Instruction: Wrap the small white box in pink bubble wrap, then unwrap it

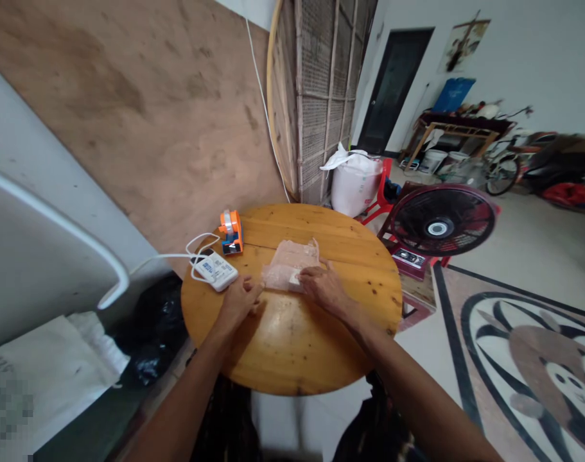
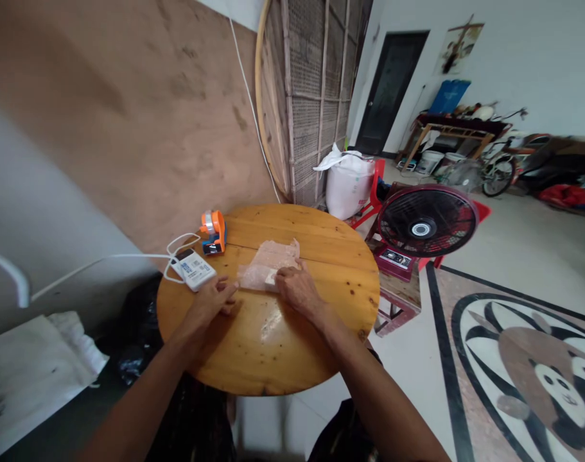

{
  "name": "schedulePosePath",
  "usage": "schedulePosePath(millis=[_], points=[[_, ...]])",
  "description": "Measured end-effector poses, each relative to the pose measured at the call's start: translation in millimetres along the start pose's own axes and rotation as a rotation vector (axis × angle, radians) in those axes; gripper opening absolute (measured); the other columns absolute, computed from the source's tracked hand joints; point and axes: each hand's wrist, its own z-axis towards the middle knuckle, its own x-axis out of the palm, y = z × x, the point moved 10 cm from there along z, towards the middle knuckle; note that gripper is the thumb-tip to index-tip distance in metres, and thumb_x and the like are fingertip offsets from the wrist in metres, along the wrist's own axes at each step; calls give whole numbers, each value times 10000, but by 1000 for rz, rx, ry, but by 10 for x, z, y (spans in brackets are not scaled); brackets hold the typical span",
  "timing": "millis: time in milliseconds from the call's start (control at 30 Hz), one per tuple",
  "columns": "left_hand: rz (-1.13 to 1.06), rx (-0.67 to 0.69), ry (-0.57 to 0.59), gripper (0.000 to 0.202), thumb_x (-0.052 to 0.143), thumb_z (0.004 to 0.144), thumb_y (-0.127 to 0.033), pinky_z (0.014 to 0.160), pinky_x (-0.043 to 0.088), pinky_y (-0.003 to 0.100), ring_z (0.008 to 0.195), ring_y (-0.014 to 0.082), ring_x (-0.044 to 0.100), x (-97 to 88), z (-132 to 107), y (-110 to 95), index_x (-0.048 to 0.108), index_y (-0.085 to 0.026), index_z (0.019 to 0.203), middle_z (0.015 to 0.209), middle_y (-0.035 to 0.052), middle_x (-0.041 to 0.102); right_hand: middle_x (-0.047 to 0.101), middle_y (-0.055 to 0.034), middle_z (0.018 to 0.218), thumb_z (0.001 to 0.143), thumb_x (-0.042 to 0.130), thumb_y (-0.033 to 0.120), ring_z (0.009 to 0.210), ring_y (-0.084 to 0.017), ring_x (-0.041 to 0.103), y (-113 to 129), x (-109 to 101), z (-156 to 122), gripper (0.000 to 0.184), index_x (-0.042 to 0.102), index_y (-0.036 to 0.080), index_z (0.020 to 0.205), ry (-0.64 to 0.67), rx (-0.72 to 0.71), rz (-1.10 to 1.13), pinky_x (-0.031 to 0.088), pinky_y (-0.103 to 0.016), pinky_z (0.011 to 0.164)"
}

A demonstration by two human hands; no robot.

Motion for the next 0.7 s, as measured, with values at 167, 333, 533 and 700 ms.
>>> schedulePosePath(millis=[167,333,533,700], points=[[157,-114,87,620,629,805,-465,402,379,196,502,129,580,182,209,-181,438,-96,1266,754,50,639,701,-48,926,919,489,172,888,-182,622,-8,-10,-8,206,675,186,831,-14,-1,17,197,-420,1034],[255,-143,148,363,686,761,-418,366,264,198,321,101,411,378,407,-231,602,-115,941,402,-56,453,703,-54,952,927,473,178,875,-185,620,-30,6,-14,222,679,186,843,-44,-10,23,187,-432,1028],[207,-162,205,184,629,812,-291,370,239,194,313,66,326,485,441,-162,578,-146,712,377,-82,360,699,-47,943,914,483,165,884,-188,618,-42,39,-6,208,683,189,863,-28,-29,18,173,-427,1039],[168,-127,167,220,568,828,-248,359,223,198,307,64,316,498,402,-259,521,-156,634,364,-71,367,697,-62,983,919,471,167,898,-199,618,-37,37,7,219,686,186,882,-14,-29,7,181,-441,1031]])
